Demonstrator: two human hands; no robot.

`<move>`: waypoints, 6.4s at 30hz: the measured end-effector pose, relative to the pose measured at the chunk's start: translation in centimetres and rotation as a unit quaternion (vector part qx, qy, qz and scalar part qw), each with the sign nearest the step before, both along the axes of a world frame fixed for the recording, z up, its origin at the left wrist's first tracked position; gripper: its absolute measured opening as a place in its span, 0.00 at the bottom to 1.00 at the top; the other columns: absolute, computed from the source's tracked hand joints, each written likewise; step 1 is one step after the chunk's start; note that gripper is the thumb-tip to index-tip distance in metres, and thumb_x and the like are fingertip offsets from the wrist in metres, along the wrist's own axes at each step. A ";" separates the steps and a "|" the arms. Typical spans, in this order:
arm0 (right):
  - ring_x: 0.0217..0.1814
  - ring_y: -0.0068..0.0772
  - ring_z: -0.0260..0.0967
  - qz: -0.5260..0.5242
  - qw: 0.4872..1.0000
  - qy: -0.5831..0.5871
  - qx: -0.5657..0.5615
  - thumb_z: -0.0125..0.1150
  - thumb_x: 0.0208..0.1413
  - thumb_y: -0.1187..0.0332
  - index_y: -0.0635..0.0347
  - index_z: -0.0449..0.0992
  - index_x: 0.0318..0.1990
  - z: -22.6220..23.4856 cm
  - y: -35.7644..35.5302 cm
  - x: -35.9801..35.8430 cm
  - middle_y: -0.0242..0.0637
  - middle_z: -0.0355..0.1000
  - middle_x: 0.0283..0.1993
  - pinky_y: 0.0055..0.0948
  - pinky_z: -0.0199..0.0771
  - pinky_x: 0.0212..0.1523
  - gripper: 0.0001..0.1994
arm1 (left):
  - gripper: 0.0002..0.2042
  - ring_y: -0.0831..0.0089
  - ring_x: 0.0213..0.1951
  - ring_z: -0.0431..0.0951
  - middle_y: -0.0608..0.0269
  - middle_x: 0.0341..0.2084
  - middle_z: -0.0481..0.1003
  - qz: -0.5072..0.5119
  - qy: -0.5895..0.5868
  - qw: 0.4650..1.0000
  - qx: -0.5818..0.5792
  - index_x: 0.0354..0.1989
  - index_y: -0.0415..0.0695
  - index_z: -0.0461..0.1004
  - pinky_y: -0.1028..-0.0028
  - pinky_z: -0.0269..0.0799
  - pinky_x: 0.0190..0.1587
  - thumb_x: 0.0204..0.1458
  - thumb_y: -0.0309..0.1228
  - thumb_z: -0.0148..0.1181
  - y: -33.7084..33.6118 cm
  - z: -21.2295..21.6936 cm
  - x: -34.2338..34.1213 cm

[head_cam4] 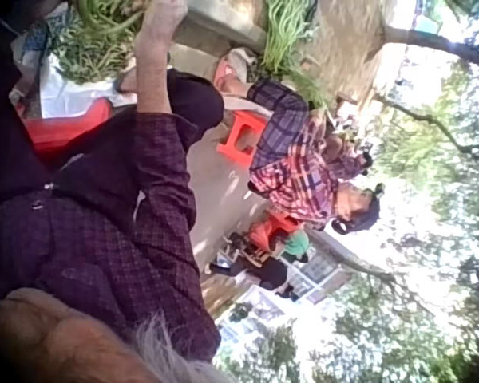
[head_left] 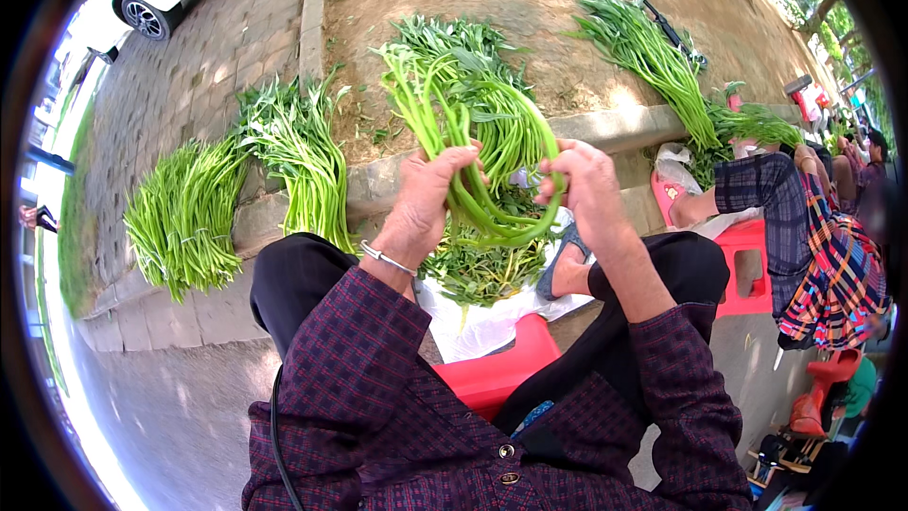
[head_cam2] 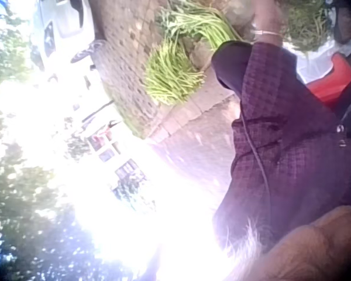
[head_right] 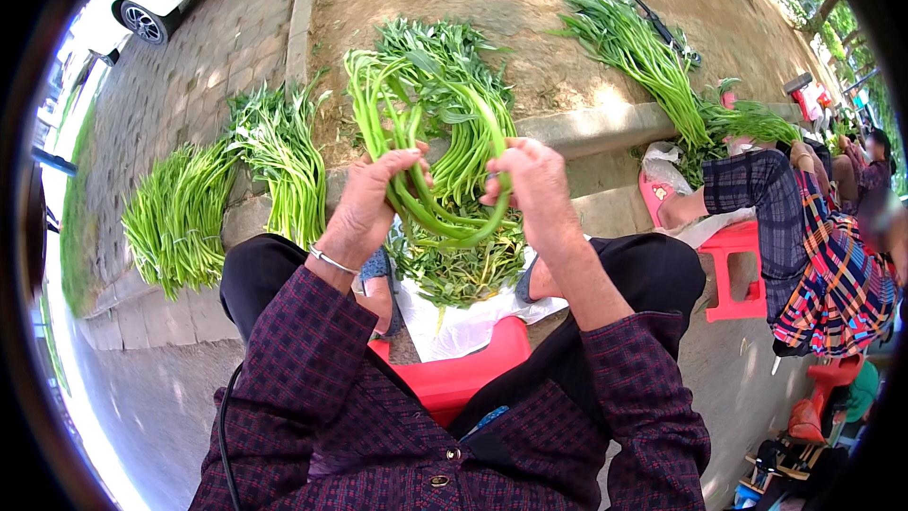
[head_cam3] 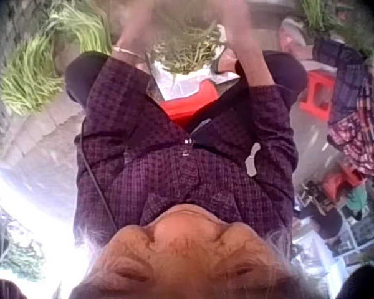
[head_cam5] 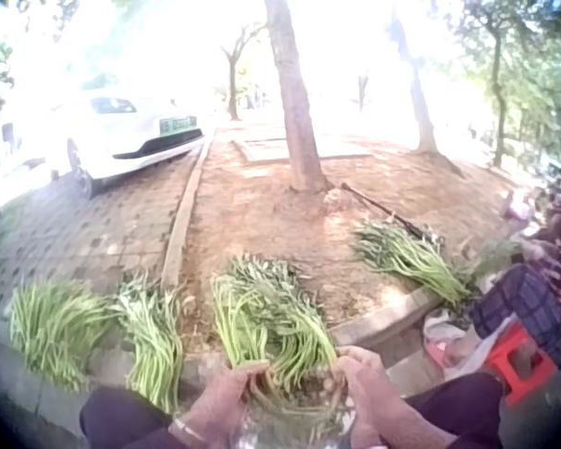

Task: The person sorts bunches of leafy green vegetables by hand, picking through individual stalks and placing them into a central pile while sitting outdoors.

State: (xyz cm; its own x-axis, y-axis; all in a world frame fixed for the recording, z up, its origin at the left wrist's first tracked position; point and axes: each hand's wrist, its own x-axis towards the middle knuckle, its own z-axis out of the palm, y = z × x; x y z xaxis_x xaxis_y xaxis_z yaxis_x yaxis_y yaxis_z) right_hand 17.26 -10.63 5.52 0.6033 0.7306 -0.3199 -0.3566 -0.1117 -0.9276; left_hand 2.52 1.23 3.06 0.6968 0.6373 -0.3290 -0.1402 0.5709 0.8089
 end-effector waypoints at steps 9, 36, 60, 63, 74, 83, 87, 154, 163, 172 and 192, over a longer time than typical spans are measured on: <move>0.13 0.11 0.48 -0.005 0.988 0.150 0.041 0.49 0.58 0.64 0.65 0.68 0.42 0.2 -1.7 6.5 0.25 0.60 0.22 0.17 0.50 0.14 0.12 | 0.12 0.75 0.23 0.69 0.66 0.22 0.69 0.102 -0.001 0.995 -0.021 0.39 0.36 0.69 0.76 0.66 0.28 0.52 0.33 0.54 2.9 1.4 -2.2; 0.23 0.24 0.68 0.017 0.977 0.182 0.110 0.54 0.55 0.60 0.61 0.70 0.38 -0.1 0.6 3.4 0.33 0.72 0.27 0.24 0.68 0.26 0.12 | 0.13 0.78 0.24 0.70 0.69 0.21 0.68 0.008 -0.020 1.000 -0.019 0.41 0.37 0.72 0.78 0.66 0.27 0.52 0.33 0.58 0.9 1.4 -0.7; 0.25 0.24 0.69 0.041 0.992 0.116 0.028 0.54 0.50 0.71 0.67 0.73 0.36 0.5 0.7 3.1 0.40 0.73 0.31 0.24 0.72 0.27 0.09 | 0.08 0.79 0.17 0.70 0.67 0.17 0.72 0.072 -0.013 0.997 0.039 0.32 0.40 0.72 0.81 0.65 0.19 0.51 0.31 0.60 1.1 1.2 -1.1; 0.21 0.20 0.64 0.030 0.988 0.148 0.043 0.53 0.50 0.70 0.67 0.71 0.38 0.7 -1.0 5.9 0.39 0.72 0.32 0.22 0.68 0.24 0.10 | 0.07 0.78 0.15 0.68 0.67 0.16 0.70 0.134 -0.031 0.990 -0.009 0.30 0.41 0.70 0.80 0.62 0.18 0.52 0.32 0.58 2.1 1.5 -1.5; 0.14 0.13 0.50 0.026 0.977 0.174 0.122 0.46 0.56 0.67 0.68 0.66 0.42 2.0 -2.9 9.4 0.30 0.63 0.28 0.16 0.53 0.14 0.12 | 0.13 0.76 0.22 0.67 0.67 0.21 0.66 0.143 -0.037 0.988 -0.050 0.39 0.37 0.69 0.77 0.63 0.25 0.56 0.37 0.50 2.8 1.7 -2.2; 0.16 0.13 0.51 -0.100 0.970 0.118 0.188 0.46 0.60 0.65 0.67 0.67 0.44 1.8 -3.8 10.6 0.27 0.61 0.26 0.18 0.55 0.18 0.13 | 0.12 0.78 0.25 0.68 0.69 0.20 0.67 0.189 -0.090 0.978 -0.010 0.38 0.38 0.70 0.77 0.65 0.29 0.54 0.35 0.56 4.5 1.6 -3.0; 0.17 0.16 0.53 -0.092 0.958 0.155 0.222 0.46 0.60 0.64 0.63 0.67 0.47 1.7 -2.9 9.7 0.26 0.61 0.25 0.20 0.57 0.21 0.13 | 0.09 0.78 0.20 0.69 0.68 0.19 0.70 0.204 -0.080 0.975 -0.031 0.32 0.40 0.73 0.78 0.66 0.24 0.49 0.32 0.62 4.6 1.4 -3.0; 0.12 0.14 0.57 0.110 0.992 0.011 0.066 0.62 0.49 0.70 0.64 0.74 0.33 0.3 1.5 -3.7 0.27 0.67 0.19 0.17 0.55 0.11 0.07 | 0.17 0.75 0.32 0.76 0.62 0.33 0.75 0.053 -0.042 0.996 0.055 0.46 0.39 0.70 0.75 0.73 0.34 0.55 0.39 0.56 -1.5 0.4 1.9; 0.26 0.12 0.62 0.159 0.979 -0.128 -0.005 0.59 0.46 0.74 0.65 0.74 0.35 1.1 1.3 -3.2 0.24 0.70 0.27 0.15 0.63 0.26 0.08 | 0.19 0.82 0.40 0.71 0.66 0.41 0.71 -0.038 -0.088 0.987 0.132 0.52 0.39 0.65 0.79 0.68 0.43 0.58 0.39 0.50 -1.6 0.3 1.4; 0.11 0.12 0.53 0.113 0.993 -0.002 0.045 0.53 0.50 0.72 0.65 0.72 0.33 0.9 1.1 -0.9 0.35 0.72 0.22 0.16 0.54 0.10 0.06 | 0.21 0.74 0.33 0.75 0.60 0.39 0.71 -0.066 -0.084 0.989 0.101 0.56 0.39 0.59 0.74 0.73 0.33 0.58 0.38 0.48 -0.9 1.4 0.2; 0.10 0.12 0.50 0.042 0.982 0.142 0.119 0.52 0.51 0.66 0.61 0.68 0.33 1.4 -1.4 5.9 0.34 0.71 0.28 0.17 0.56 0.14 0.08 | 0.17 0.80 0.16 0.70 0.55 0.27 0.74 0.051 0.001 0.997 0.061 0.49 0.37 0.65 0.77 0.67 0.20 0.58 0.38 0.45 2.0 1.1 -1.6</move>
